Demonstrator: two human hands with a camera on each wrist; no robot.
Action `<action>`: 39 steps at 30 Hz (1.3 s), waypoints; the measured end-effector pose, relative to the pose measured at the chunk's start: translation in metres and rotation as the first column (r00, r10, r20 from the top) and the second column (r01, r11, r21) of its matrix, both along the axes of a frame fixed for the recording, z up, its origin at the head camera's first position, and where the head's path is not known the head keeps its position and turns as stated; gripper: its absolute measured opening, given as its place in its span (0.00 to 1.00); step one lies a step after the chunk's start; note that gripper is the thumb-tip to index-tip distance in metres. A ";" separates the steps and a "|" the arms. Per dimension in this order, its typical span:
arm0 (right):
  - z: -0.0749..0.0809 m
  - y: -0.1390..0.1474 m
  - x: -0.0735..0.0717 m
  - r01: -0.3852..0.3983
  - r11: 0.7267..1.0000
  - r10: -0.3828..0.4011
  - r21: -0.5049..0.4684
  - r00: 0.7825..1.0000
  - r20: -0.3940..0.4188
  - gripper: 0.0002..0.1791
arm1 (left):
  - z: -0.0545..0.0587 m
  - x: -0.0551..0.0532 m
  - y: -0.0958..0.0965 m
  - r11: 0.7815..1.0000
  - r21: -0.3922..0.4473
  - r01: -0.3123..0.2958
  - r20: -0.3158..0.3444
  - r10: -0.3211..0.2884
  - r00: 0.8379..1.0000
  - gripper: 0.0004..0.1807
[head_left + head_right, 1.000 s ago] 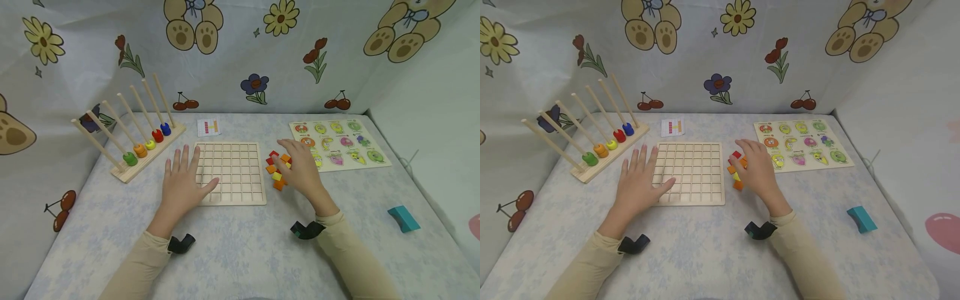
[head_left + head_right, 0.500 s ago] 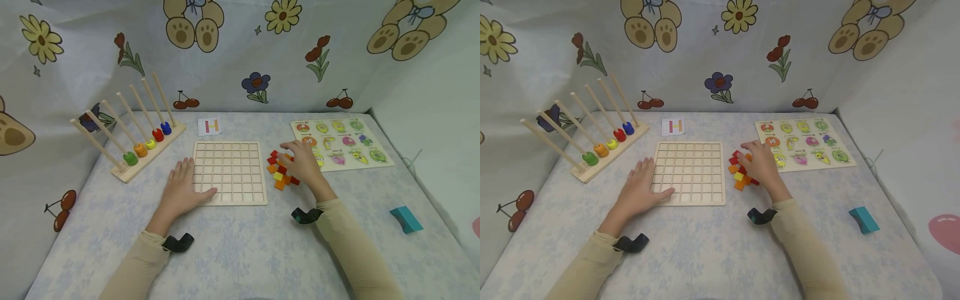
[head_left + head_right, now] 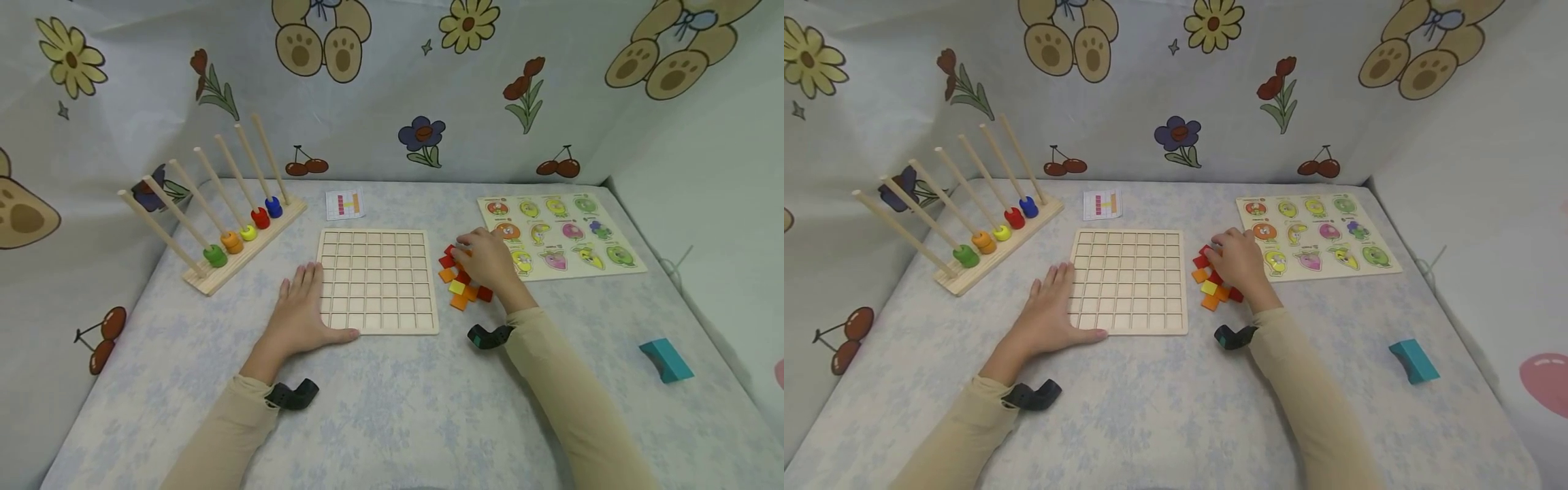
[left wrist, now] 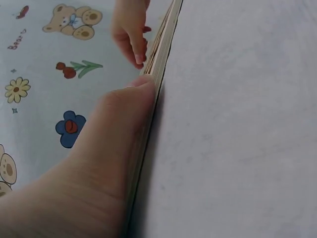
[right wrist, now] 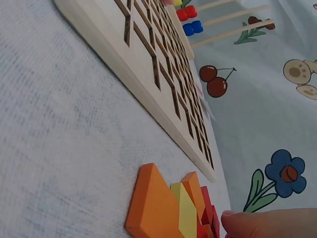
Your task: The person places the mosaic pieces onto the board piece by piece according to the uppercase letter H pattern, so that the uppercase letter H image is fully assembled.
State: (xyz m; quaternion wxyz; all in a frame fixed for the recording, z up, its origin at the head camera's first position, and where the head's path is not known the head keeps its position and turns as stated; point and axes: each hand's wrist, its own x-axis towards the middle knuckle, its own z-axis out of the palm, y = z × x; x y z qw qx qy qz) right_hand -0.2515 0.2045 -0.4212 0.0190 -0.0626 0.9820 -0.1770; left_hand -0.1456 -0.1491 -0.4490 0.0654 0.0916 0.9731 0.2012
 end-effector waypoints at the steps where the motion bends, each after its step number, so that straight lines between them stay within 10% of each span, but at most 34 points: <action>1: -0.001 0.000 -0.001 -0.001 1.000 0.001 0.007 1.000 0.004 0.23 | 0.000 0.000 0.000 1.000 -0.003 0.000 -0.001 0.000 1.000 0.85; 13: -0.007 -0.003 -0.001 -0.001 1.000 0.001 -0.023 1.000 0.000 0.19 | -0.004 0.001 0.002 1.000 -0.030 -0.008 -0.024 0.008 1.000 0.85; 26: -0.001 -0.014 -0.006 0.049 0.953 -0.026 -0.298 0.996 0.081 0.12 | -0.004 0.001 -0.001 0.999 -0.039 -0.009 -0.031 0.008 0.999 0.85; 39: 0.011 -0.082 -0.014 -0.081 0.906 0.132 -0.415 0.987 0.096 0.11 | -0.006 0.001 0.001 0.999 -0.045 -0.016 -0.011 0.015 1.000 0.84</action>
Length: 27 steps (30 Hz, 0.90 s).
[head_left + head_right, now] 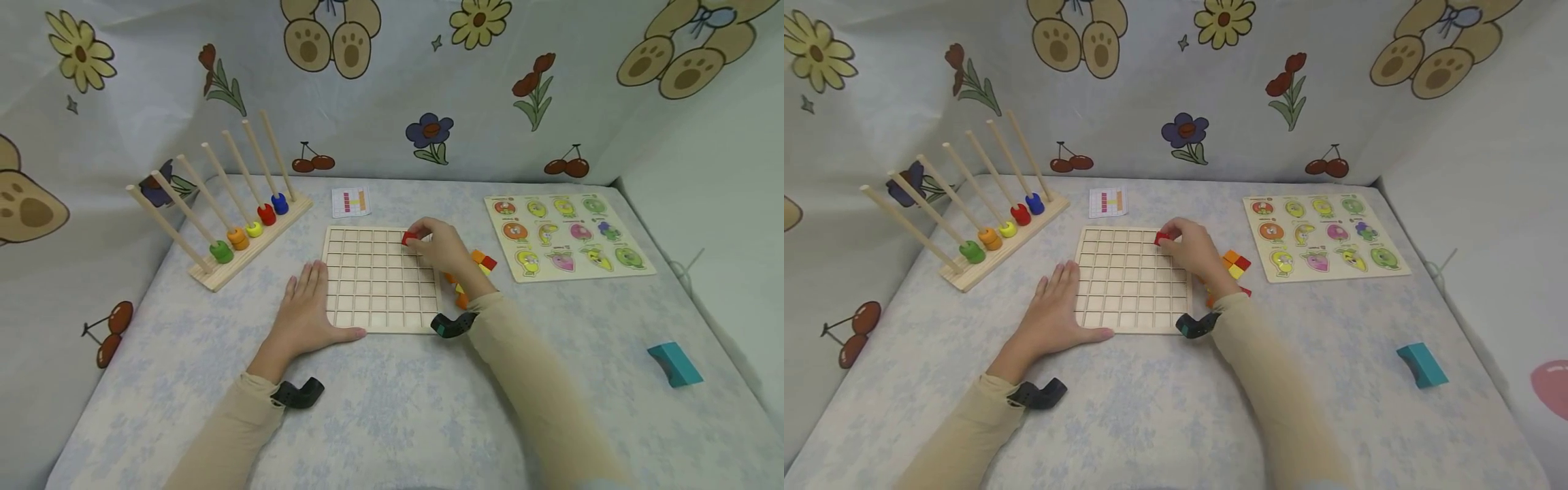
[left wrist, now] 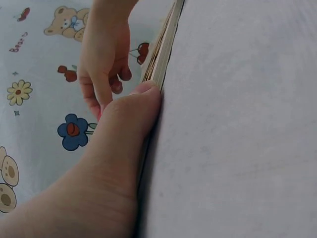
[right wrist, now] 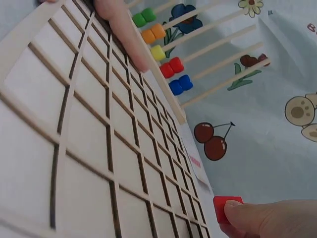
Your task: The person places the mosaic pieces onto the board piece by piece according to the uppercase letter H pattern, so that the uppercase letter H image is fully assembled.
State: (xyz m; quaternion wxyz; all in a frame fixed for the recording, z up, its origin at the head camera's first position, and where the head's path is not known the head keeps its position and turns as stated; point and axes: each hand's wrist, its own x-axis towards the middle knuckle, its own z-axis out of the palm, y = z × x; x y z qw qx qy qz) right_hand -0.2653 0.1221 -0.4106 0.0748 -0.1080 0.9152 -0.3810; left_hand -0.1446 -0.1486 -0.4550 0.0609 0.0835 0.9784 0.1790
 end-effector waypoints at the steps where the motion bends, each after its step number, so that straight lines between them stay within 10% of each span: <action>1: -0.001 -0.006 0.000 -0.009 1.000 0.009 -0.007 1.000 0.005 0.10 | 0.000 0.000 0.000 1.000 0.001 -0.002 0.002 0.002 1.000 0.84; 27: -0.015 -0.078 -0.004 -0.078 0.995 0.079 0.062 0.997 -0.016 0.10 | -0.002 -0.001 -0.001 1.000 -0.014 0.005 0.007 -0.005 1.000 0.85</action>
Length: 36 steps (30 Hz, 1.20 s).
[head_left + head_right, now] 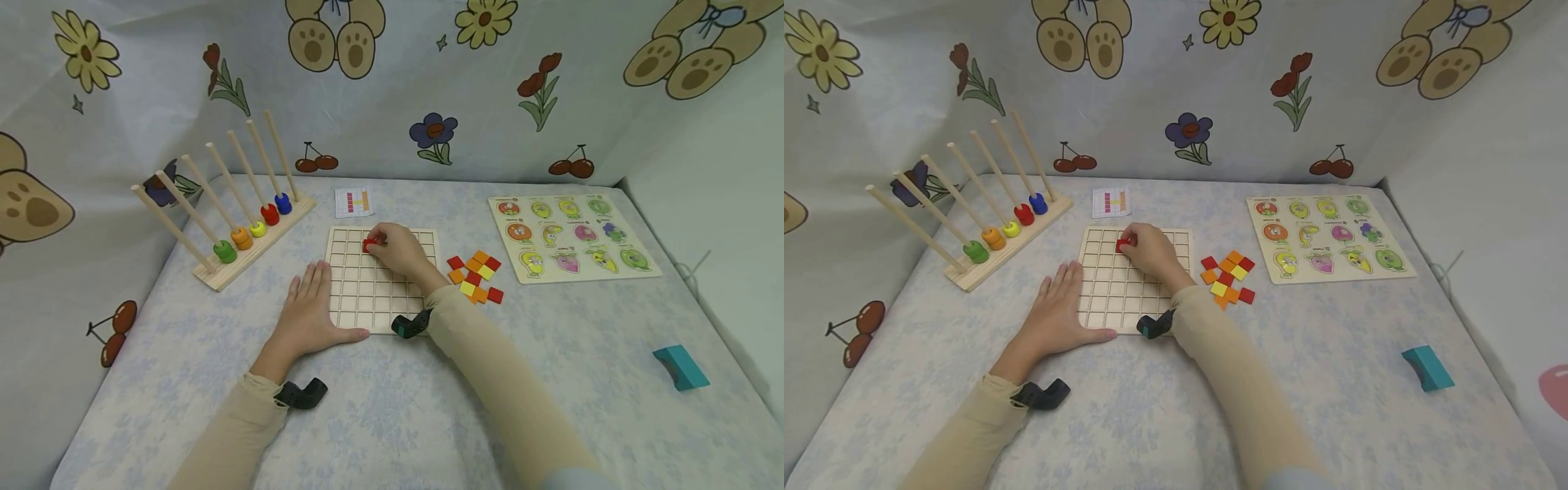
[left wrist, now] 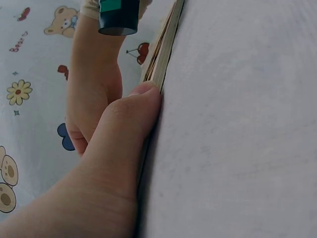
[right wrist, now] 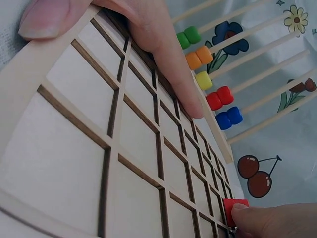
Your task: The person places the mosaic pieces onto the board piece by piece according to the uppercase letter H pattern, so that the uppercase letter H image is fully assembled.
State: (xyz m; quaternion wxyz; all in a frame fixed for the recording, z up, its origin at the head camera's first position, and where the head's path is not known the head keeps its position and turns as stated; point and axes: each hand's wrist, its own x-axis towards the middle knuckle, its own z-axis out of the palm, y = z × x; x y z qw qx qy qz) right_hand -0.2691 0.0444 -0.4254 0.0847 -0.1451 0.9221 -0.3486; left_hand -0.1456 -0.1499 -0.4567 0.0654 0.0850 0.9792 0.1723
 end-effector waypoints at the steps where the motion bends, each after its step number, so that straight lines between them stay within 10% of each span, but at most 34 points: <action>1: 0.000 0.000 0.000 -0.002 1.000 0.002 0.005 1.000 -0.005 0.10 | 0.000 0.000 0.000 1.000 0.000 0.000 0.000 0.000 1.000 0.85; 22: 0.000 0.003 0.002 -0.050 0.989 0.060 0.142 0.996 -0.063 0.16 | 0.000 0.000 0.000 1.000 -0.003 0.001 0.000 -0.001 1.000 0.84; 36: 0.020 0.062 0.019 -0.037 0.999 0.038 0.023 0.996 -0.074 0.16 | -0.001 0.000 0.002 1.000 -0.001 -0.007 0.002 0.007 1.000 0.84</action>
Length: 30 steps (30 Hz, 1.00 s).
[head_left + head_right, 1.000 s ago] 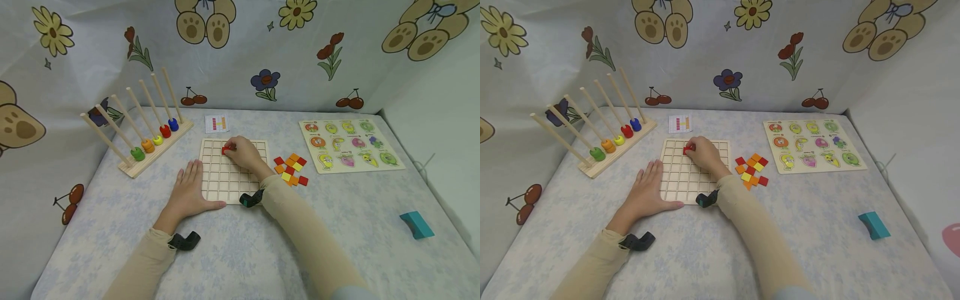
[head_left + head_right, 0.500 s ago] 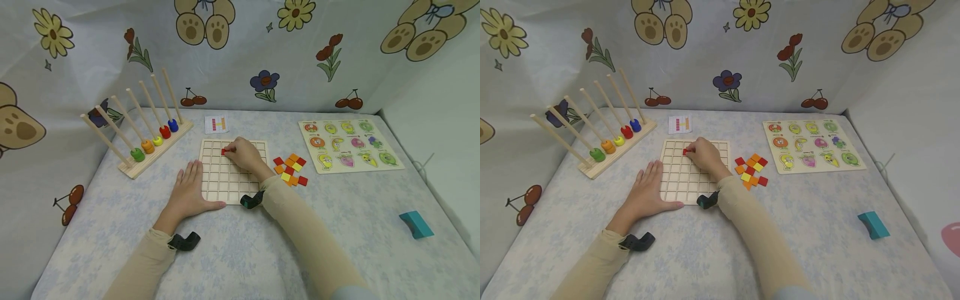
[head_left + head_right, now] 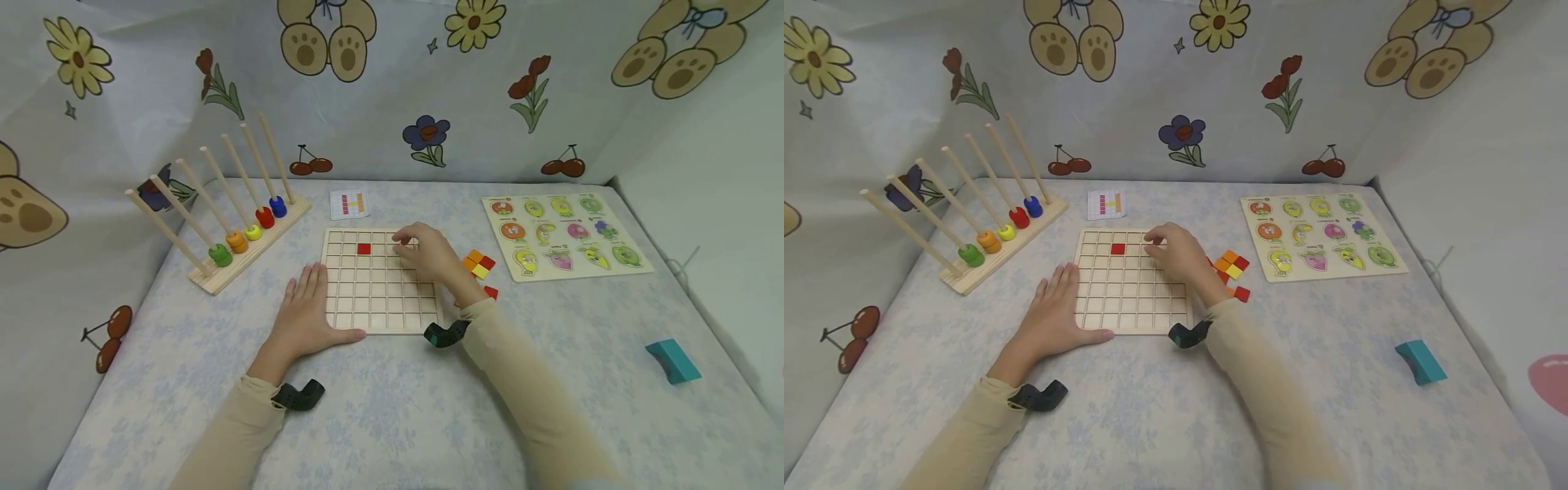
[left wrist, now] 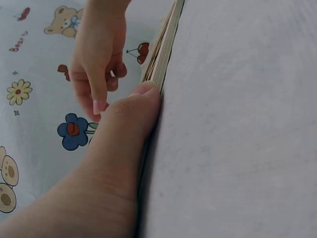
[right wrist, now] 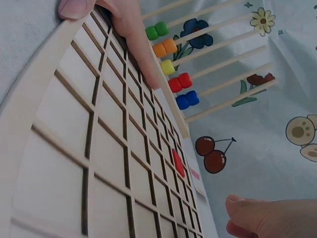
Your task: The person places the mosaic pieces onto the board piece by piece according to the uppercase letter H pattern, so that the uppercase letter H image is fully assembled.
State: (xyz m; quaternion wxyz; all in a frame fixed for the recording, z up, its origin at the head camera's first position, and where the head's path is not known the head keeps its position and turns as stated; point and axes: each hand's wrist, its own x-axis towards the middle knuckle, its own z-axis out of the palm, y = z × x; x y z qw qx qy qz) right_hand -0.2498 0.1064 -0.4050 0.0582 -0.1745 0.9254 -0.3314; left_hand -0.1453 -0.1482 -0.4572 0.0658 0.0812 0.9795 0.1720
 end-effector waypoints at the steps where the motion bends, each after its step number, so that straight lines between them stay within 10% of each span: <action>1: 0.001 0.007 0.001 0.008 1.000 -0.008 0.001 1.000 -0.008 0.16 | 0.000 0.000 0.000 1.000 0.003 0.000 -0.001 0.000 1.000 0.84; 15: -0.008 0.089 0.010 0.156 0.985 -0.161 0.073 0.985 0.059 0.16 | 0.001 0.001 0.000 1.000 0.027 0.005 -0.007 -0.005 1.000 0.85; 30: -0.019 0.098 0.009 0.125 0.989 -0.128 0.081 0.991 0.028 0.15 | 0.001 0.001 0.000 1.000 0.016 0.007 -0.002 -0.007 1.000 0.85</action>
